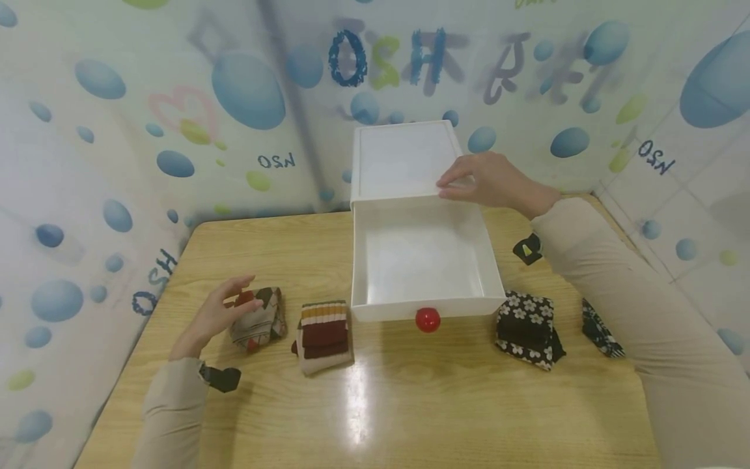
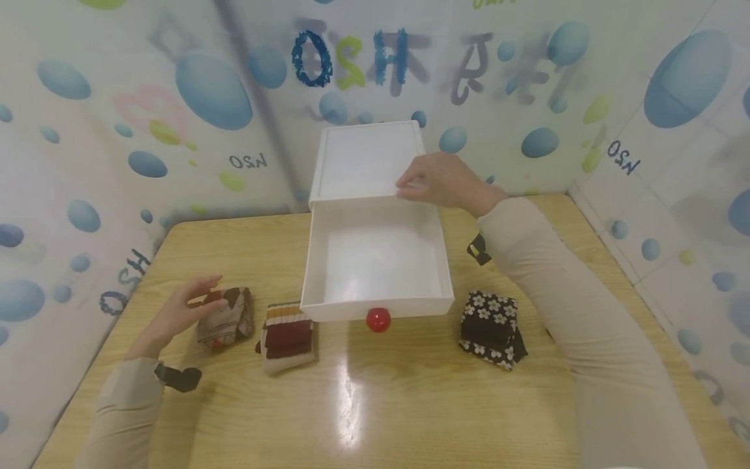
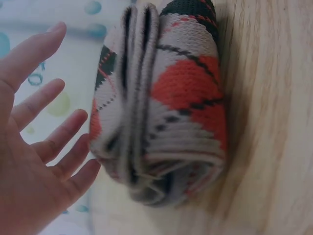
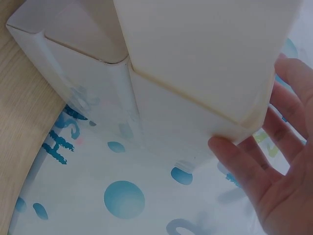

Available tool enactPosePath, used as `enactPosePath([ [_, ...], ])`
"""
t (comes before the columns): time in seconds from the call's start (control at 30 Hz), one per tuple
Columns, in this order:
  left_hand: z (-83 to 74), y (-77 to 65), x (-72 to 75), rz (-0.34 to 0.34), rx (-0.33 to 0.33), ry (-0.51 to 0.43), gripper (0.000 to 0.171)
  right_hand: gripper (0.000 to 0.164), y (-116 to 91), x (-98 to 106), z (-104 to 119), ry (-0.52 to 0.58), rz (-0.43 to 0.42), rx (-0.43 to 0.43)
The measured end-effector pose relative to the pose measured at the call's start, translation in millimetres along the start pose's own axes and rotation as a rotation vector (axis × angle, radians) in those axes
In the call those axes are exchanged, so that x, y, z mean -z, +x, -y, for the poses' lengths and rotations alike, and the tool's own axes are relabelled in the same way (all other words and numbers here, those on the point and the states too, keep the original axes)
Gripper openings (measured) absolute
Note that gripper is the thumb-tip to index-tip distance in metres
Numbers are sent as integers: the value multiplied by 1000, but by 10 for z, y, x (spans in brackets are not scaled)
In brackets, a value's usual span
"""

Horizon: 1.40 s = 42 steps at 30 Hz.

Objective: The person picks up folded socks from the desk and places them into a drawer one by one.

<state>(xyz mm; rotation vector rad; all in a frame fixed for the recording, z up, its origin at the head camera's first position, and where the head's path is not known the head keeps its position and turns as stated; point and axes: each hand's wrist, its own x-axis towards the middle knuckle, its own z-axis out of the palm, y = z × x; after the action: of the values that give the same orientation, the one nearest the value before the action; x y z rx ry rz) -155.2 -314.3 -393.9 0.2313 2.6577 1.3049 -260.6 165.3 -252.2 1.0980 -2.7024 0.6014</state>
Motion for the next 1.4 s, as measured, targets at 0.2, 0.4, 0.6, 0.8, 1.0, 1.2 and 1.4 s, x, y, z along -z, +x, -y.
enactPosePath([
  [0.2,147,-1,-8,4,47,-51,65,20,5,1,4,10,11,-10],
  [0.4,249,-21,-1,29,105,-48,66,19,-2,2,-1,13,5,-5],
  [0.6,346,-33,1,43,149,-60,68,20,-1,13,11,19,19,-20],
  [0.8,395,-19,6,46,154,-33,71,20,-2,19,18,20,26,-34],
  [1.0,413,-9,4,51,154,-48,72,21,-1,24,31,30,35,-47],
  [1.2,427,-15,-11,39,148,-57,73,21,1,22,28,27,36,-50],
  [1.4,423,-14,-24,7,142,-59,76,20,-1,22,32,30,33,-51],
])
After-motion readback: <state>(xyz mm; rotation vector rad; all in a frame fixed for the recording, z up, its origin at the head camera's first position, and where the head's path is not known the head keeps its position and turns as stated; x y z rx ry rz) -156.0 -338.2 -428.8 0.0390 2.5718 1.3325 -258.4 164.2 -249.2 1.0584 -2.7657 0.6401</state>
